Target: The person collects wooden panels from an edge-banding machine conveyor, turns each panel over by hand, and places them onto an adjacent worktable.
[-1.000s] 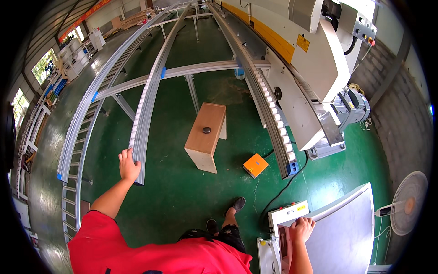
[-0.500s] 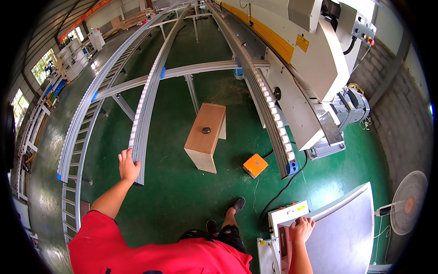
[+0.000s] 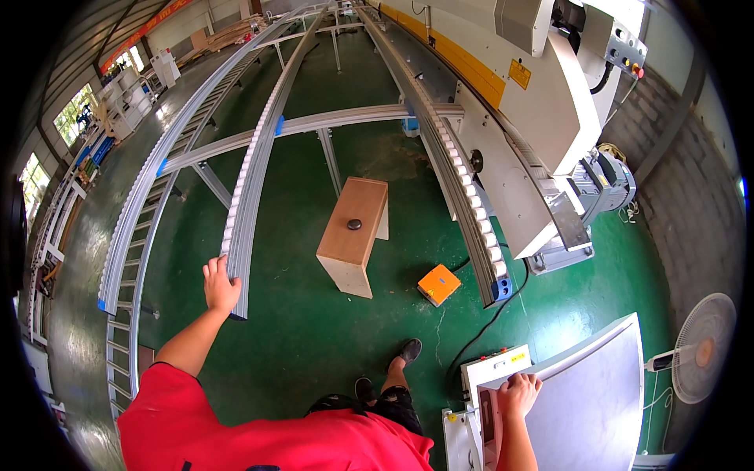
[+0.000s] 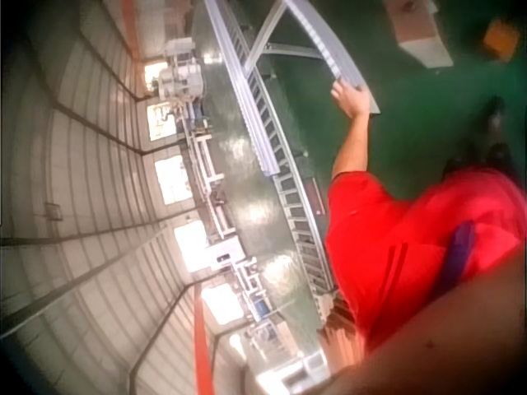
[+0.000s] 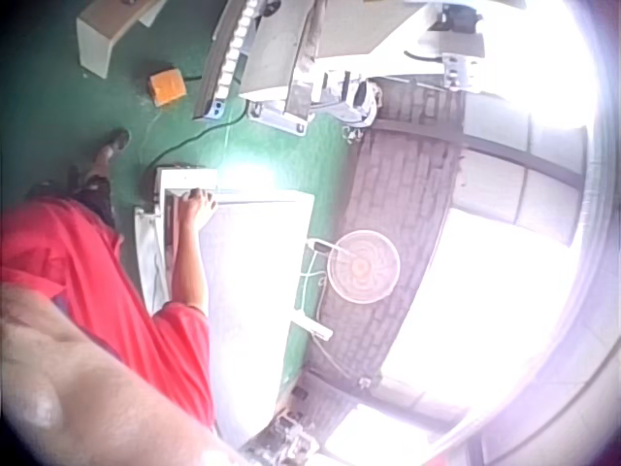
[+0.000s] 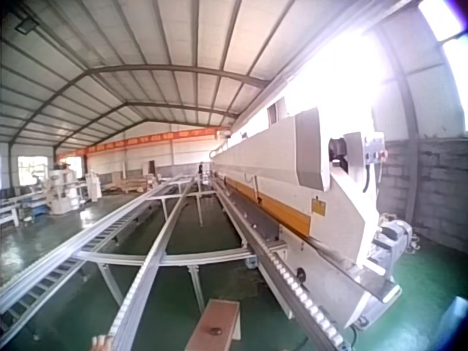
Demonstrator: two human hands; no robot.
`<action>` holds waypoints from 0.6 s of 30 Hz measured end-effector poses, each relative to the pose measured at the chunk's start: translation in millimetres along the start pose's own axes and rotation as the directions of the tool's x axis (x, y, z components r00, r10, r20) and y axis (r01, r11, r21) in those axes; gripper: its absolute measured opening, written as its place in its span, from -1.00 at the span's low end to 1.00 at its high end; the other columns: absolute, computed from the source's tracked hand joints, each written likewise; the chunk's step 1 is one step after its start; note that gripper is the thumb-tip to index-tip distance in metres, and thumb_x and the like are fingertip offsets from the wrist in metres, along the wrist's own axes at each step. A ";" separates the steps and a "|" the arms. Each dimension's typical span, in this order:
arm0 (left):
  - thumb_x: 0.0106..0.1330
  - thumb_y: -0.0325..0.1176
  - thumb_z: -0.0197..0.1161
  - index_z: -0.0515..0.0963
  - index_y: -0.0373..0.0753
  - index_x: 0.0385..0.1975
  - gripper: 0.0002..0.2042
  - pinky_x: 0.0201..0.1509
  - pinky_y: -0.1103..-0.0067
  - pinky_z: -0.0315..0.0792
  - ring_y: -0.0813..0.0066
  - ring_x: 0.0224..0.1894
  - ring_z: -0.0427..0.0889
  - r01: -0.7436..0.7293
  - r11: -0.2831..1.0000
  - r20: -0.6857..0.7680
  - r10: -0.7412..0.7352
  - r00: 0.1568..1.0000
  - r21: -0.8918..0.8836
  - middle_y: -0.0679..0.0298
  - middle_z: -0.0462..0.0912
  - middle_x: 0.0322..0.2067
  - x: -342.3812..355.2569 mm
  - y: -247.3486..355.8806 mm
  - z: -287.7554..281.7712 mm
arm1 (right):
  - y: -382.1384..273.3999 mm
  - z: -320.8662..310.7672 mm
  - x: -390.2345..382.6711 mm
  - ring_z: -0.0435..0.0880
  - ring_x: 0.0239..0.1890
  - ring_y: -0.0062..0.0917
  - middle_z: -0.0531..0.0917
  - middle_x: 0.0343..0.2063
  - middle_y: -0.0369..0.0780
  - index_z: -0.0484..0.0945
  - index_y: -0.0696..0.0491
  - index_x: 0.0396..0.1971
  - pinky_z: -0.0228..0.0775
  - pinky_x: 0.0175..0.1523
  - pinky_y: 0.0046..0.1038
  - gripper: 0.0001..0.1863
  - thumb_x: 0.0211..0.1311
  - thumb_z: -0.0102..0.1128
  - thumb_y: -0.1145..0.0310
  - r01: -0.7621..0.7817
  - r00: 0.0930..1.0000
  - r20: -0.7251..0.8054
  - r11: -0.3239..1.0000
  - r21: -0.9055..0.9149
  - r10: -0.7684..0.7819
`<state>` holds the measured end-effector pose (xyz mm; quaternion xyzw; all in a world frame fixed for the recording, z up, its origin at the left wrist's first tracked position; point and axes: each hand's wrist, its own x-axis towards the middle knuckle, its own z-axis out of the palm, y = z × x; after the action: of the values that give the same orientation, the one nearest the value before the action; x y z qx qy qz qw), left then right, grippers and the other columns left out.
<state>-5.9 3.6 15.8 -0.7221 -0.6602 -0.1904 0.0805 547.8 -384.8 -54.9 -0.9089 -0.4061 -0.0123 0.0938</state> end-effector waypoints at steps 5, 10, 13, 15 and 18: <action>-0.01 -0.43 0.27 0.38 -0.29 0.09 -0.45 0.15 0.32 0.39 0.12 0.08 0.34 0.002 1.000 -0.002 -0.002 1.000 0.009 0.19 0.38 0.01 0.1 -1.3 1.1 | -1.2 -1.9 0.4 0.48 -0.09 -0.33 0.65 -0.40 -0.20 0.58 0.12 -0.59 0.15 0.17 -0.32 -0.88 -0.09 0.11 0.40 -0.002 1.000 0.009 1.000 0.001 0.002; -0.01 -0.42 0.27 0.38 -0.28 0.09 -0.45 0.14 0.33 0.40 0.12 0.08 0.34 0.012 1.000 0.006 -0.012 1.000 0.013 0.19 0.37 0.00 0.3 -0.6 1.4 | 1.3 0.2 0.2 0.48 -0.09 -0.33 0.65 -0.40 -0.19 0.59 0.12 -0.59 0.15 0.17 -0.31 -0.88 -0.10 0.11 0.40 -0.003 1.000 0.009 1.000 0.003 0.003; -0.01 -0.42 0.27 0.38 -0.28 0.09 -0.45 0.14 0.32 0.41 0.12 0.08 0.34 0.006 1.000 -0.001 -0.006 1.000 0.016 0.19 0.37 0.00 0.2 -2.2 2.9 | 0.3 -0.5 0.4 0.49 -0.09 -0.33 0.65 -0.39 -0.19 0.59 0.12 -0.59 0.15 0.18 -0.31 -0.88 -0.10 0.11 0.40 0.000 1.000 0.004 1.000 0.001 0.000; -0.01 -0.43 0.27 0.38 -0.28 0.09 -0.45 0.14 0.33 0.41 0.12 0.08 0.34 0.004 1.000 -0.002 -0.004 1.000 0.017 0.19 0.37 0.00 0.2 -2.5 2.8 | 1.2 0.7 0.4 0.49 -0.08 -0.33 0.65 -0.39 -0.18 0.58 0.12 -0.59 0.15 0.19 -0.31 -0.88 -0.10 0.12 0.40 0.006 1.000 -0.005 1.000 0.003 -0.006; -0.01 -0.43 0.27 0.38 -0.29 0.09 -0.45 0.14 0.33 0.40 0.12 0.08 0.34 0.008 1.000 0.002 -0.008 1.000 0.014 0.19 0.38 0.00 0.2 -0.2 0.8 | 2.5 2.0 0.2 0.48 -0.08 -0.33 0.65 -0.39 -0.19 0.58 0.12 -0.59 0.15 0.18 -0.31 -0.88 -0.09 0.11 0.40 0.001 1.000 -0.002 1.000 -0.005 -0.001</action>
<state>-5.9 4.1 15.1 -0.7192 -0.6644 -0.1852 0.0841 549.7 -386.0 -57.3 -0.9089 -0.4065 -0.0143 0.0923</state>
